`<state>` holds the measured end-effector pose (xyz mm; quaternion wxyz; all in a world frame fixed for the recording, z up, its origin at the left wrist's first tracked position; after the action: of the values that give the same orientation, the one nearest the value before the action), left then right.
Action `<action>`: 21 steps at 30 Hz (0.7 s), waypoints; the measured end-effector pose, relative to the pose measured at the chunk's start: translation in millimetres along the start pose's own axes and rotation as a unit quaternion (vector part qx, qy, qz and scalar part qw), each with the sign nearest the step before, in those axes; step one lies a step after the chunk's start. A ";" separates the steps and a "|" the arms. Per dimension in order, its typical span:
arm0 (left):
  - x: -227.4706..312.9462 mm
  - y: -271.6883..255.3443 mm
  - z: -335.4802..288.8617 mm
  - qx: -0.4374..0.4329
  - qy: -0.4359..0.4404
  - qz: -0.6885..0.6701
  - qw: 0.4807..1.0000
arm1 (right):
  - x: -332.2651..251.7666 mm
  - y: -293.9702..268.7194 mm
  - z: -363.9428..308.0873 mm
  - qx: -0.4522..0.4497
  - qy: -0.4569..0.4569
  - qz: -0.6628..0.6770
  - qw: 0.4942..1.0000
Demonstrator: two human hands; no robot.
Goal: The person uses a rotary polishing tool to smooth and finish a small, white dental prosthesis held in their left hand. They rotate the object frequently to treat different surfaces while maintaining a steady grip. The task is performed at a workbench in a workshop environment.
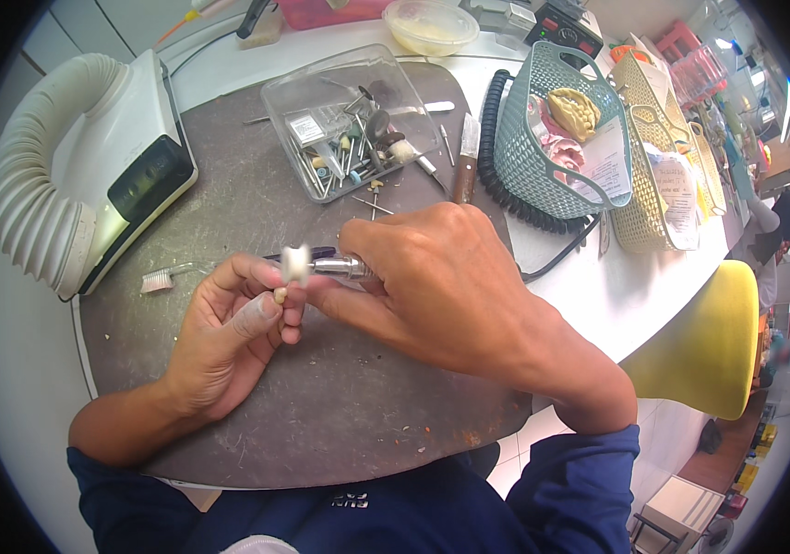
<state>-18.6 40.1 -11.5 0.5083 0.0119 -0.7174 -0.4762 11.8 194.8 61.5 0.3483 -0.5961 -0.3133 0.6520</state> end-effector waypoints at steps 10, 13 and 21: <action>1.2 2.9 -1.0 0.009 -0.008 0.016 1.000 | -0.4 2.0 -0.5 -0.003 0.000 -0.004 1.000; 2.3 5.0 0.7 0.003 -0.008 0.022 1.000 | -2.1 1.7 -1.4 0.008 -0.005 -0.020 1.000; 3.3 6.4 0.3 -0.011 -0.009 0.021 1.000 | -14.1 -8.7 -8.2 0.015 -0.019 -0.081 0.996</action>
<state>-17.4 42.2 -4.6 0.5119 -0.0134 -0.7166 -0.4736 21.3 188.0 75.8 0.4034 -0.5508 -0.3572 0.6374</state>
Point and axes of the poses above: each hand's wrist, its own z-axis towards the middle knuckle, its own y-axis out of the palm, x = y × z, the point moved 6 cm from there along z, towards the middle knuckle, and after that the axes turned 14 degrees about y, right-handed, at the moved point
